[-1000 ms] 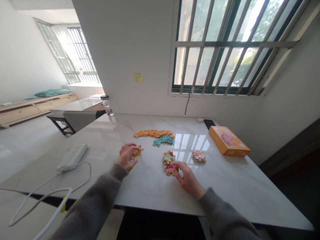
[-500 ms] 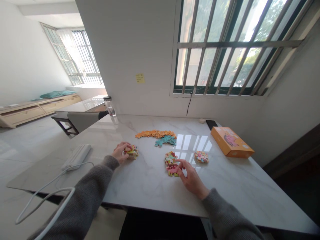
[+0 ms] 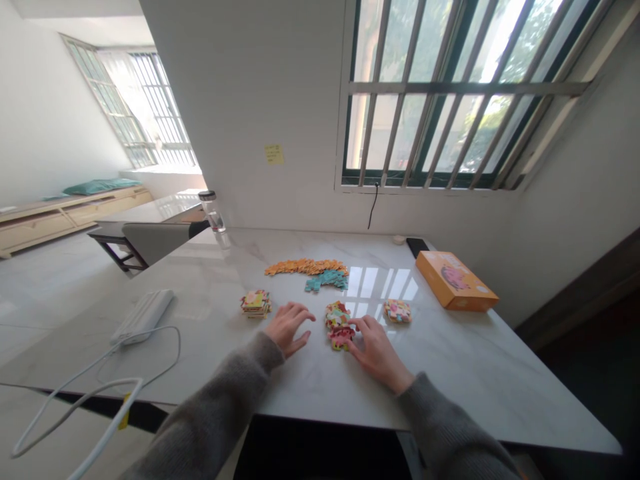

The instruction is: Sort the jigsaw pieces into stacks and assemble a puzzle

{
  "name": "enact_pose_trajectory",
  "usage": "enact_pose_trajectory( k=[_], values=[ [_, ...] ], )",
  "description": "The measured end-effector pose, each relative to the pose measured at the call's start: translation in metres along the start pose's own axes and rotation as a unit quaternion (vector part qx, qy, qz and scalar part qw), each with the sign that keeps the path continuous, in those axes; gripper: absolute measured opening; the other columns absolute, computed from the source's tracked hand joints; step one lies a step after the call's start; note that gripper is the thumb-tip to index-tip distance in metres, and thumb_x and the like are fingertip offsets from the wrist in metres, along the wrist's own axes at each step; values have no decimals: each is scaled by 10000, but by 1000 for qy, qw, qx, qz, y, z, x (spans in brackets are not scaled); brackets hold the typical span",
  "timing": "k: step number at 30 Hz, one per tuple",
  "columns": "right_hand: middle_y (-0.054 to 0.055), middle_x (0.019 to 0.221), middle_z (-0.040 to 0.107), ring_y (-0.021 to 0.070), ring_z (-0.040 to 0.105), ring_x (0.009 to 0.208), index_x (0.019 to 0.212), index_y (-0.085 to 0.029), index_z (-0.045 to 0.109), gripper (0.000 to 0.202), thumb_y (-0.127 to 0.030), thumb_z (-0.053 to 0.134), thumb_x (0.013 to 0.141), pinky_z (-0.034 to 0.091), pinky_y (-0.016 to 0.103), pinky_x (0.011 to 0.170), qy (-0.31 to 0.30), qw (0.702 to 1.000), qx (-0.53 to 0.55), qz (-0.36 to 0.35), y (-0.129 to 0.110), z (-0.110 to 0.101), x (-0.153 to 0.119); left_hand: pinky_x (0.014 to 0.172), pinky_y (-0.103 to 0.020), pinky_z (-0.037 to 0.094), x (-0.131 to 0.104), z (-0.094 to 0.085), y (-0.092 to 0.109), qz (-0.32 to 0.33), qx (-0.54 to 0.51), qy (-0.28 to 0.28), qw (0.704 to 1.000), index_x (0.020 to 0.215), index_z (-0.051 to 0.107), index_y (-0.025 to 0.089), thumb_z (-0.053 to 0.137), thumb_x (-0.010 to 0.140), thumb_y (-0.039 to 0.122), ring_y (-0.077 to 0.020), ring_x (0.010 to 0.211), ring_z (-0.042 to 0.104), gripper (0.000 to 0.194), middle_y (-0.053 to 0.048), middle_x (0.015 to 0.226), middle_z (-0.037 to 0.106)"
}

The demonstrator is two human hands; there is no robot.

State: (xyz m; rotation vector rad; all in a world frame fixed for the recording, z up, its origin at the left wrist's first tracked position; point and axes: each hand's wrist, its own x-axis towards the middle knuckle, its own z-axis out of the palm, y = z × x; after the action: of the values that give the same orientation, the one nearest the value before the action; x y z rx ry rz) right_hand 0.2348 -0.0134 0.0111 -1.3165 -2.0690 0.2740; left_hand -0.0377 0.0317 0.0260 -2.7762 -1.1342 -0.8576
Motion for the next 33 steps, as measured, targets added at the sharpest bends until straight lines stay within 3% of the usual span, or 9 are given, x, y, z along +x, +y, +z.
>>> enact_pose_trajectory(
  k=[5,10,18,22,26,30,33],
  values=[
    [83,1050,621,277,576,1003,1142,-237,597,292,-242,676,861,456,412,868,-20,1000,-22,1,2,1,-2,846,-409,464,14,48,37,20,-22,8,1000,1184,592,246,750,729,325,-276,973,538,488,-74,1041,618],
    [66,988,625,254,577,955,1099,-232,610,216,-205,631,885,461,382,834,-26,999,-14,-15,3,0,-1,851,-418,471,13,66,42,27,-35,23,999,1259,566,269,754,737,312,-280,1002,528,557,-76,1072,604],
    [74,986,616,253,573,943,1007,-205,600,192,-193,678,832,467,389,829,-2,1000,10,14,3,1,-1,861,-432,476,8,70,37,8,-32,33,999,1236,582,258,767,721,311,-287,1016,522,550,-84,1082,591],
    [35,879,611,202,558,817,882,-209,560,109,-242,657,846,468,330,732,7,994,99,35,4,3,-1,842,-410,483,10,66,41,6,-36,48,998,1098,605,233,750,720,302,-275,987,540,411,-84,1062,601],
    [-21,731,567,144,502,642,863,-217,542,146,-345,596,908,424,273,593,-42,968,233,79,-2,0,0,789,-358,498,13,56,47,36,-76,46,995,1032,591,210,608,839,187,-224,892,594,195,-69,981,642],
    [7,825,618,164,570,741,1054,-214,583,241,-425,561,939,459,295,673,-58,947,309,66,-10,-4,1,754,-327,528,13,51,49,44,-127,93,987,1036,595,202,472,938,148,-183,804,623,167,-60,907,651],
    [29,857,647,170,572,757,1012,-207,629,258,-446,562,942,445,300,682,-62,956,284,48,-13,-6,2,756,-319,549,13,48,51,30,-154,149,976,1044,600,205,476,957,163,-176,810,629,157,-62,907,638]
  ],
)
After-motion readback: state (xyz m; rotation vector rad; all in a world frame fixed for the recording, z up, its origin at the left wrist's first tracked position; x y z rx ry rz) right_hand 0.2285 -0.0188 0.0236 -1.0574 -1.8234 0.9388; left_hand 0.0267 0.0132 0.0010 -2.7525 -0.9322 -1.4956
